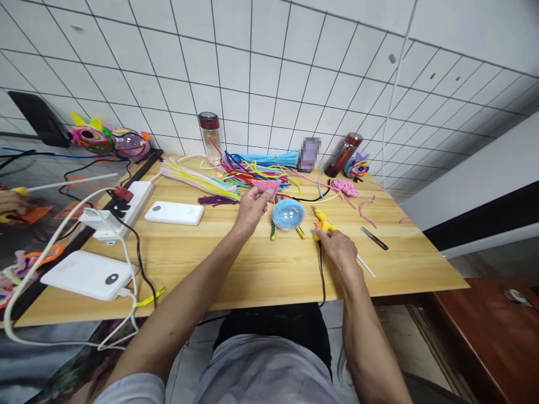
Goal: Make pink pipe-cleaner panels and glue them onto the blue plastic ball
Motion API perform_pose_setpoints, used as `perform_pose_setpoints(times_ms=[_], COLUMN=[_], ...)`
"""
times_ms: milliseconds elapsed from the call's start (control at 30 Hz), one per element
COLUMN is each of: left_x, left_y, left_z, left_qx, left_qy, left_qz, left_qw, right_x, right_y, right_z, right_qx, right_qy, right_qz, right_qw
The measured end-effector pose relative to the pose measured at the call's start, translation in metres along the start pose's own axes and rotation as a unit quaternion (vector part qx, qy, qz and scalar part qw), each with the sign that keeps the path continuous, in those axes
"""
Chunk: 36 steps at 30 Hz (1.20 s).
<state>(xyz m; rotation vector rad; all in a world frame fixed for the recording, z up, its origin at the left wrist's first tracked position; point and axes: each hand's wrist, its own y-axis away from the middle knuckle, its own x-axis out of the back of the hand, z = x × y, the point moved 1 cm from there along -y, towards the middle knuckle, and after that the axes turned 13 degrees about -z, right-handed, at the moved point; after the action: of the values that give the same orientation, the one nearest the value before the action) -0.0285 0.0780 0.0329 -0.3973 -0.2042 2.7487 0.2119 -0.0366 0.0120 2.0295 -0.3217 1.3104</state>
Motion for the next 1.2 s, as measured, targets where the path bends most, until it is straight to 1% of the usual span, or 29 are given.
perform_pose_setpoints(times_ms=[100, 200, 300, 367, 400, 433, 467, 500, 533, 567, 600, 633, 667, 733, 867, 967, 1067, 1200], left_x=[-0.002, 0.001, 0.009, 0.014, 0.016, 0.017, 0.017, 0.016, 0.015, 0.014, 0.013, 0.011, 0.01, 0.01, 0.014, 0.019, 0.021, 0.015], left_y=[-0.004, -0.006, -0.005, -0.002, 0.0, 0.002, 0.003, 0.005, 0.006, 0.007, 0.007, 0.008, 0.008, 0.009, 0.008, 0.003, -0.01, -0.036], left_z=[-0.001, -0.004, -0.01, -0.013, -0.014, -0.014, -0.014, -0.014, -0.014, -0.013, -0.013, -0.013, -0.014, -0.015, -0.021, -0.024, -0.021, -0.011], left_qx=[0.007, 0.01, 0.018, 0.034, 0.041, 0.046, 0.048, 0.048, 0.047, 0.047, 0.048, 0.049, 0.051, 0.06, 0.068, 0.071, 0.077, 0.049], left_qy=[-0.007, -0.014, -0.013, -0.006, 0.0, 0.007, 0.014, 0.022, 0.03, 0.039, 0.049, 0.059, 0.068, 0.083, 0.084, 0.059, 0.025, -0.032], left_qz=[0.001, -0.012, -0.028, -0.042, -0.05, -0.057, -0.064, -0.071, -0.078, -0.084, -0.09, -0.095, -0.098, -0.1, -0.095, -0.077, -0.069, -0.109], left_qw=[1.0, 1.0, 0.999, 0.999, 0.998, 0.997, 0.997, 0.996, 0.995, 0.995, 0.994, 0.993, 0.991, 0.99, 0.99, 0.993, 0.994, 0.992], right_x=[0.001, 0.003, 0.003, 0.002, 0.003, 0.004, 0.006, 0.008, 0.011, 0.014, 0.016, 0.019, 0.02, 0.02, 0.017, 0.018, 0.024, 0.036], right_y=[-0.011, -0.017, -0.013, -0.004, 0.002, 0.01, 0.017, 0.024, 0.031, 0.036, 0.04, 0.043, 0.043, 0.042, 0.035, 0.036, 0.038, 0.041], right_z=[0.001, 0.005, 0.013, 0.021, 0.025, 0.029, 0.033, 0.035, 0.036, 0.035, 0.033, 0.03, 0.027, 0.019, 0.005, 0.0, -0.002, -0.001], right_qx=[-0.005, -0.002, 0.03, 0.069, 0.097, 0.136, 0.193, 0.25, 0.296, 0.33, 0.356, 0.376, 0.392, 0.417, 0.433, 0.436, 0.436, 0.436], right_qy=[-0.061, -0.11, -0.191, -0.256, -0.299, -0.354, -0.441, -0.51, -0.553, -0.579, -0.589, -0.593, -0.59, -0.572, -0.519, -0.498, -0.469, -0.374], right_qz=[0.014, 0.031, 0.038, 0.047, 0.057, 0.07, 0.083, 0.071, 0.041, 0.005, -0.029, -0.052, -0.067, -0.074, -0.058, -0.046, -0.047, -0.08], right_qw=[0.998, 0.993, 0.98, 0.963, 0.948, 0.923, 0.873, 0.82, 0.778, 0.746, 0.725, 0.71, 0.702, 0.702, 0.735, 0.748, 0.766, 0.815])
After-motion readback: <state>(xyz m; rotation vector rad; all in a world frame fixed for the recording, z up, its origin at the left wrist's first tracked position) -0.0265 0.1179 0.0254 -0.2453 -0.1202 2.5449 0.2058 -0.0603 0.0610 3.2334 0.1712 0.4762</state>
